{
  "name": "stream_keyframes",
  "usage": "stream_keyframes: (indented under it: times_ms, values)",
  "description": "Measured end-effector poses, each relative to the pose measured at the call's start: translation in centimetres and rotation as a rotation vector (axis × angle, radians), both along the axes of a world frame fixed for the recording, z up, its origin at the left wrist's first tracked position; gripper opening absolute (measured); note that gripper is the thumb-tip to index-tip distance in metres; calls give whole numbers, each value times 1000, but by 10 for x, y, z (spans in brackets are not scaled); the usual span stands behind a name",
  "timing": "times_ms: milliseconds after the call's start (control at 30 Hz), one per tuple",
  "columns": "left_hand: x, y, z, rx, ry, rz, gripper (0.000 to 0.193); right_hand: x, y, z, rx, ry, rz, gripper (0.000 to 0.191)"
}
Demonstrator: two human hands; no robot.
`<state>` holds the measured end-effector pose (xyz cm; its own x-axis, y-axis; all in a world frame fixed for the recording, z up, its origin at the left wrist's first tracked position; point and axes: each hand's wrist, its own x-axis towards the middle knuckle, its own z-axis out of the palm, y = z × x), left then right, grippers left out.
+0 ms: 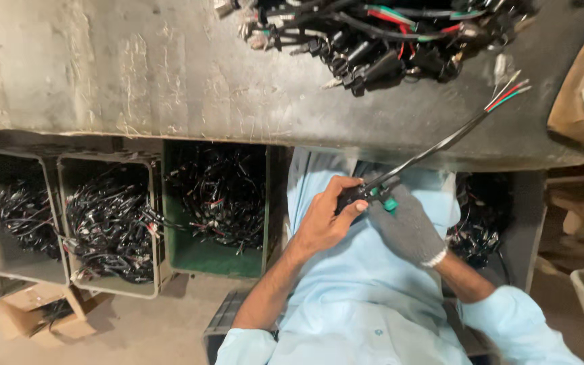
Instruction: The person repeatedly picks up black wire harnesses from a pile on the table, uses pliers to strip the outer insulation from the ends, and places the processed wires back on the table. The person wears a glove on the right hand and works at a metal workbench with bins of wires below.
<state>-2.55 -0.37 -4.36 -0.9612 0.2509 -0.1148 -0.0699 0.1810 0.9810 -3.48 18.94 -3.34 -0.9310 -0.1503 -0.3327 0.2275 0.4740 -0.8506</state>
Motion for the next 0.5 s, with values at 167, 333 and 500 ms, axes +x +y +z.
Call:
stream_keyframes:
  times_ms: [167,333,500]
  values:
    - [11,-1,-7,41,-60,-27,39,-15,16,-27,74,332,247,42]
    - [16,-2,-16,201,-126,-56,38,-31,30,-45,324,352,459,29]
    - [18,4,-24,292,-143,39,43,-27,24,-26,187,305,408,29]
